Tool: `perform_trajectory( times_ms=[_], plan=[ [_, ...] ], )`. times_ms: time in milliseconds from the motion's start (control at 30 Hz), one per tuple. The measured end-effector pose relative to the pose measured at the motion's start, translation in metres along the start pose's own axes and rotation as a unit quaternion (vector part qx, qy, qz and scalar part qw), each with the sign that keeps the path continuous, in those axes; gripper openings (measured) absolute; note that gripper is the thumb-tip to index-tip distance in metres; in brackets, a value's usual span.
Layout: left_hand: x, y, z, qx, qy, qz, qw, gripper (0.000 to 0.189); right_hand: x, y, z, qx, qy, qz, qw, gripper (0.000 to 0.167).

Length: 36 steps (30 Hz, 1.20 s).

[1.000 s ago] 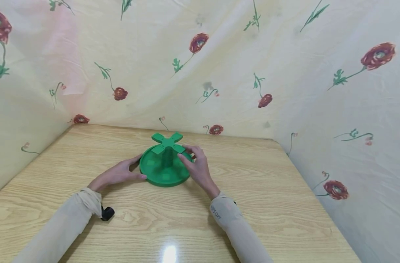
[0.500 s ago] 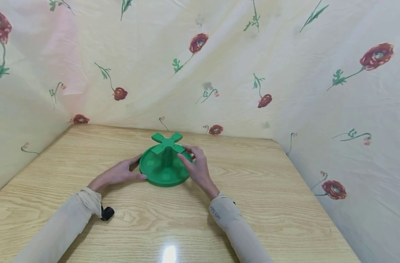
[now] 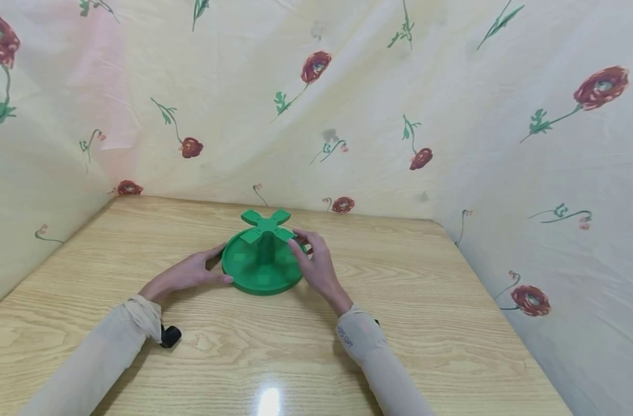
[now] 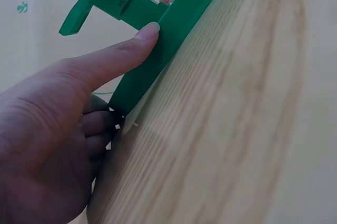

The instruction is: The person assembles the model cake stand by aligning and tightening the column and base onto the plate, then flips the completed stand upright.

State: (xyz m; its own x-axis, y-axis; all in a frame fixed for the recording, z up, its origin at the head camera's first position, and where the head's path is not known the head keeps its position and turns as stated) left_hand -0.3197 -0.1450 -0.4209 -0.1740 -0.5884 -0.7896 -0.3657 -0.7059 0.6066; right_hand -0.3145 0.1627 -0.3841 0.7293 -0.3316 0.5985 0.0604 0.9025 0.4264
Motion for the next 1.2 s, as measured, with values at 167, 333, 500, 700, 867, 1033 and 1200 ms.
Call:
perform_trajectory(
  times_ms=[167,333,500,700,867,1033,1200],
  plan=[
    [-0.002,0.003,0.000,0.002,0.011,0.021,0.9997,0.114,-0.017,0.014,-0.005,0.068,-0.074,-0.018,0.9947,0.044],
    [-0.004,0.006,0.000,0.005,0.018,0.043,0.9989,0.120,-0.033,0.024,-0.010,0.170,-0.128,-0.029,0.9767,0.055],
    [-0.006,0.007,0.001,0.012,0.011,0.051,0.9986,0.119,-0.041,0.028,-0.012,0.245,-0.129,-0.022,0.9605,0.073],
    [-0.006,0.008,0.005,0.015,0.010,0.049,0.9986,0.118,-0.043,0.030,-0.014,0.274,-0.159,-0.038,0.9476,0.094],
    [-0.006,0.008,0.008,0.020,0.027,0.063,0.9974,0.119,-0.042,0.029,-0.015,0.293,-0.163,-0.078,0.9387,0.106],
    [-0.006,0.008,0.012,0.023,0.035,0.080,0.9959,0.120,-0.042,0.028,-0.013,0.307,-0.164,-0.115,0.9305,0.110],
    [-0.004,0.009,0.014,0.016,0.025,0.081,0.9962,0.119,-0.043,0.027,-0.010,0.312,-0.152,-0.120,0.9301,0.106]
  ],
)
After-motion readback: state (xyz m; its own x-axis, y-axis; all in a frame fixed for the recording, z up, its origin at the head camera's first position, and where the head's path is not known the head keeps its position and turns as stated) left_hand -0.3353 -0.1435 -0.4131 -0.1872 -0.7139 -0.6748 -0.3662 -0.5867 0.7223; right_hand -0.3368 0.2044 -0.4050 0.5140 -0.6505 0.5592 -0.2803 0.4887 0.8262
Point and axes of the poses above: each hand's wrist, its own z-axis towards the middle knuckle, its own y-axis out of the back of the hand, x = y × z, the point moved 2 cm from there along z, towards the middle knuckle, and after that the axes turned 11 degrees about y, right-handed, at the moved point
